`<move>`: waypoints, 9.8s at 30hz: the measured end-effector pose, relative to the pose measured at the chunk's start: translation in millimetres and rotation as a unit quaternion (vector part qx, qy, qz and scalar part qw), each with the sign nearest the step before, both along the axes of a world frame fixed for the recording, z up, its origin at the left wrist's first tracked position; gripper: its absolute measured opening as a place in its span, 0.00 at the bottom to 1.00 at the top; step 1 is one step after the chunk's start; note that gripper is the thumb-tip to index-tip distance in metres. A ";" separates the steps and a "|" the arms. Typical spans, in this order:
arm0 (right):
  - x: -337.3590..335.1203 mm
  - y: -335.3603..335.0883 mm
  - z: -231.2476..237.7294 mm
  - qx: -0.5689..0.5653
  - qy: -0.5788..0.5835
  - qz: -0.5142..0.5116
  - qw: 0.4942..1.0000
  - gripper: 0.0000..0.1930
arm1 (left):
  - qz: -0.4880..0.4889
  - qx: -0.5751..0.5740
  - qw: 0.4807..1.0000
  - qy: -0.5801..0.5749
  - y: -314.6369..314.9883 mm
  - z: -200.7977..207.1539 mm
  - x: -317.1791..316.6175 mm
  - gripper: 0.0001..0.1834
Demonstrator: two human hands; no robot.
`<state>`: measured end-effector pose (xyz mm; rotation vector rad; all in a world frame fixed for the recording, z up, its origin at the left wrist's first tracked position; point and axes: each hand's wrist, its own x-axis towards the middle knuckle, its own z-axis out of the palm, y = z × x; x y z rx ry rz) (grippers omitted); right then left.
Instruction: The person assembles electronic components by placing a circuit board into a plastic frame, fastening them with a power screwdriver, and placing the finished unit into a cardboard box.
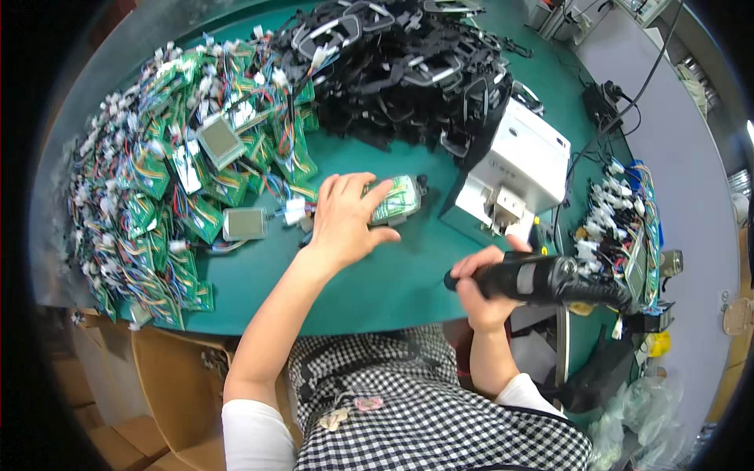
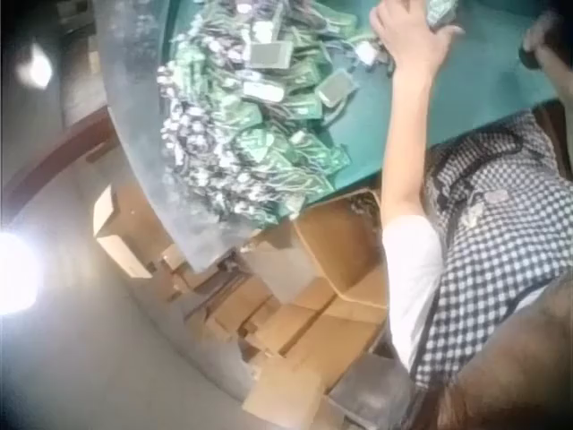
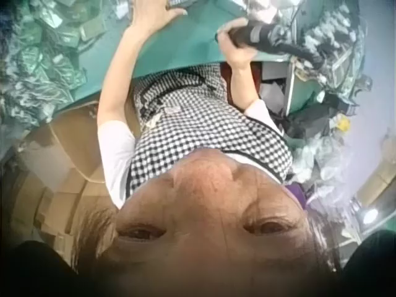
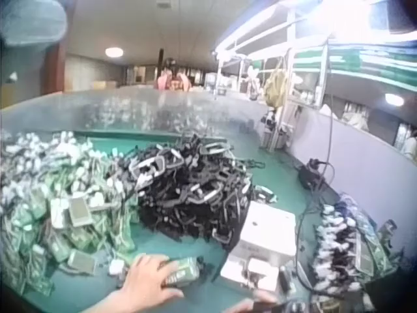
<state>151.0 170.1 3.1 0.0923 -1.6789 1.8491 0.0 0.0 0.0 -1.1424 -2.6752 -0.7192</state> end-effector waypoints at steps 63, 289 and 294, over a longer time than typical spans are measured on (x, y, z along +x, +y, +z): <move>1.2 20.4 16.2 -0.003 -0.035 -0.041 0.999 0.39 | 0.000 -0.066 0.997 -0.033 -99.8 9.1 70.4 0.35; 7.6 -19.1 50.8 -0.070 0.098 0.106 0.987 0.34 | 0.045 0.149 0.988 0.022 -34.8 -6.3 67.7 0.11; 17.6 -10.4 22.2 -0.137 0.057 0.080 0.986 0.36 | 0.063 -0.038 0.996 -0.049 -12.3 7.3 54.2 0.32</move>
